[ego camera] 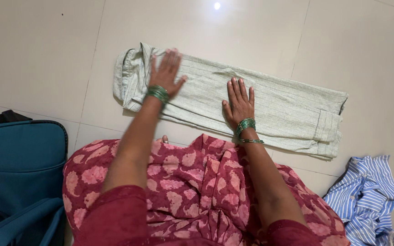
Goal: The person folds a light-colored striped shirt on the floor, smoothing it out and folding it into a compact square. They then place the folded shirt into a teal suitcase. Finally, the person picks up a blue and white striped shirt and begins to fold it.
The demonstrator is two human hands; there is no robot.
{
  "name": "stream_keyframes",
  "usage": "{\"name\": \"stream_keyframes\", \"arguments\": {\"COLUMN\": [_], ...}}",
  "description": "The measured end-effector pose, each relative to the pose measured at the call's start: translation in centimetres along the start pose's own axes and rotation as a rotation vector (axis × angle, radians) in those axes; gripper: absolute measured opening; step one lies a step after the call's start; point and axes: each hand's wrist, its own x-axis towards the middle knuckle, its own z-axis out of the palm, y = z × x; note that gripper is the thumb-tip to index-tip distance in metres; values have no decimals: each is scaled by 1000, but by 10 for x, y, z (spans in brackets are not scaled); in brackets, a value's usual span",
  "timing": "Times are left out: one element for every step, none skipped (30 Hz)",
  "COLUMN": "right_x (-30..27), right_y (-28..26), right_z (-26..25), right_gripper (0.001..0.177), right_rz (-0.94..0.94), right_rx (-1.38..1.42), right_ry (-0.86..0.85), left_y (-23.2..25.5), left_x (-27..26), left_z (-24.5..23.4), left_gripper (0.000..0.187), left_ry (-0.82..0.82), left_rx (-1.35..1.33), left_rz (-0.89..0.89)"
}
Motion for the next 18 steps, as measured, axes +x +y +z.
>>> {"name": "stream_keyframes", "arguments": {"right_x": [0, 0, -1, -1, 0, 0, 0, 0, 0, -2, 0, 0, 1, 1, -1, -2, -2, -1], "right_y": [0, -1, -1, 0, 0, 1, 1, 0, 0, 0, -1, -1, -2, -2, -3, -2, -2, -2], "right_z": [0, 0, 0, 0, 0, 0, 0, 0, 0, -1, -1, -2, -3, -3, -3, -3, -2, -2], "right_gripper": [68, 68, 67, 68, 68, 68, 68, 68, 68, 68, 68, 68, 68, 69, 69, 69, 69, 69], "right_rz": [-1, -1, 0, -4, -6, -8, -7, -6, -9, -7, -8, -8, -8, -7, -3, -2, -4, -7], "right_rx": [2, 5, 5, 1, -4, -9, -11, -13, -14, -12, -9, -5, -7, -10, -11, -10, -7, -5], "right_ry": [4, 8, 11, 8, 6, 4, 8, 11, 14, 12, 16, 20, 23, 26, 25, 25, 25, 25], "left_y": [-16, -30, -41, -51, -58, -61, -64, -64, -63, -63, -64, -64, -60, -56, -49, -37, -23, -2], "left_x": [3, 5, 4, 3, 3, 0, -5, -6, -6, -5, -3, 1, 6, 10, 11, 8, 6, 6], "left_z": [-3, -6, -6, -8, -9, -8, -7, -6, -5, -4, -4, -3, -2, 1, 8, 18, 27, 35], "left_gripper": [77, 78, 77, 77, 77, 76, 75, 74, 74, 73, 73, 72, 71, 71, 71, 72, 73, 72], "left_ry": [21, 41, 66, 90, 115, 154, 194, 235, 228, 221, 219, 218, 216, 215, 282, 349, 418, 467], "left_rx": [-16, -32, -41, -50, -60, -91, -122, -153, -163, -172, -177, -118, -58, 1, 79, 157, 235, 169], "left_rz": [-5, -10, -23, -37, -48, -47, -49, -50, -53, -56, -61, -82, -99, -117, -80, -43, -10, 120]}}
